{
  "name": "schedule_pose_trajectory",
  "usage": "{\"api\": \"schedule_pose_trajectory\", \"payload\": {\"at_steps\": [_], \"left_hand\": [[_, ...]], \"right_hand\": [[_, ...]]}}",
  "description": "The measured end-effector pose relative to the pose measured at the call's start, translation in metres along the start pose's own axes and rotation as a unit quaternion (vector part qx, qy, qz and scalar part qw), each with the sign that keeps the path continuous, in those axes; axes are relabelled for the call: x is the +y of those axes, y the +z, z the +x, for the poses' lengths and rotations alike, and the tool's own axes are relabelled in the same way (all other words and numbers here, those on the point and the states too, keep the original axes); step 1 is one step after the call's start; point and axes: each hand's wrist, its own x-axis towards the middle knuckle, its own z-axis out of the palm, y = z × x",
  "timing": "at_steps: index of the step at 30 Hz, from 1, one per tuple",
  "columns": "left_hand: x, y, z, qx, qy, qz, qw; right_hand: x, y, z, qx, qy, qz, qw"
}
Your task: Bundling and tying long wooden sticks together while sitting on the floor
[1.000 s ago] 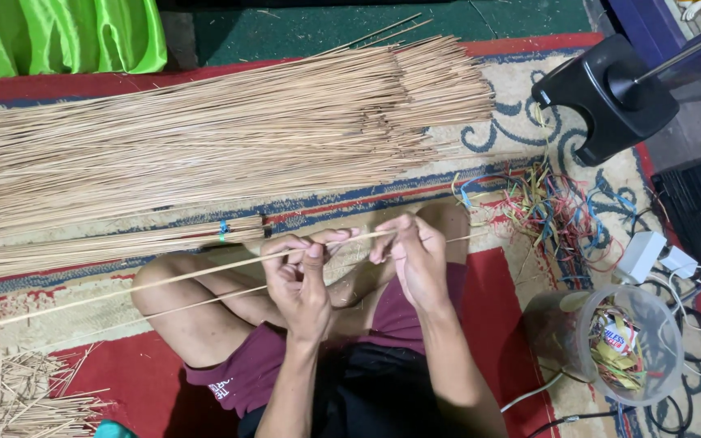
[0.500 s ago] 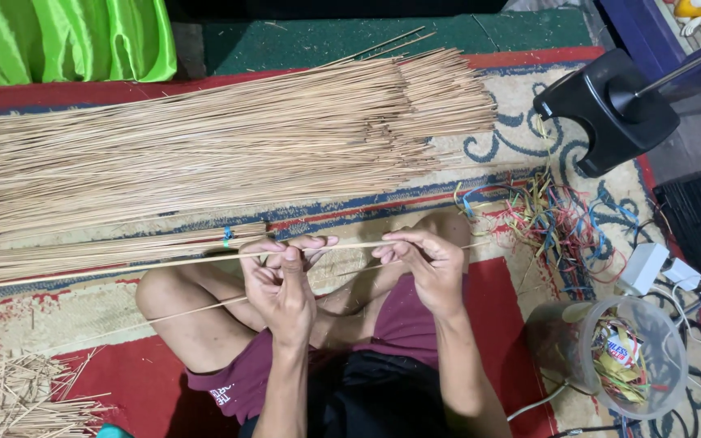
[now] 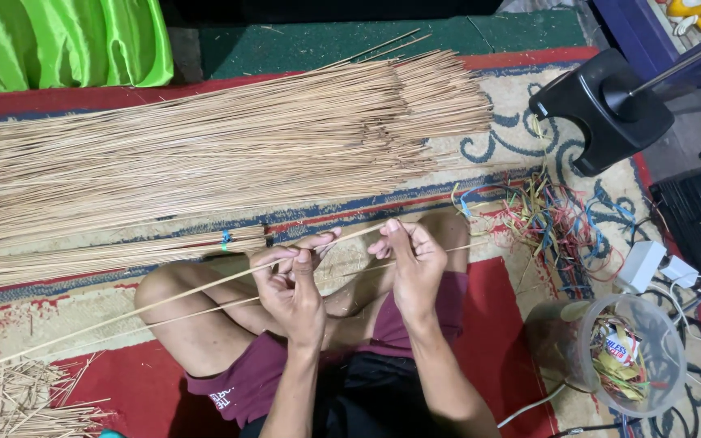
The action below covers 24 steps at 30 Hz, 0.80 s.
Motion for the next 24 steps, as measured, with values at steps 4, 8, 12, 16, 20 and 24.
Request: {"api": "schedule_pose_trajectory", "payload": {"at_steps": [4,8,12,16,20,24], "left_hand": [[-0.002,0.001,-0.001,0.017,-0.007,-0.013,1.0],[-0.003,0.003,0.0,0.032,-0.015,-0.024,0.999],[-0.006,0.003,0.0,0.04,-0.019,-0.04,0.998],[-0.011,-0.003,-0.001,0.05,-0.041,-0.064,0.996],[-0.016,-0.008,-0.001,0.062,-0.054,-0.073,0.994],[-0.009,-0.002,0.0,0.047,-0.057,-0.06,0.995]], "right_hand": [[-0.003,0.007,-0.004,0.008,-0.053,-0.045,0.998],[0.001,0.004,-0.005,-0.032,-0.115,-0.065,0.991],[0.006,-0.002,-0.01,-0.102,-0.125,-0.069,0.984],[0.009,-0.012,-0.001,-0.182,-0.097,-0.033,0.978],[0.014,-0.027,0.012,-0.177,-0.092,0.048,0.979],[0.008,-0.026,0.012,-0.113,-0.089,0.0,0.99]]}}
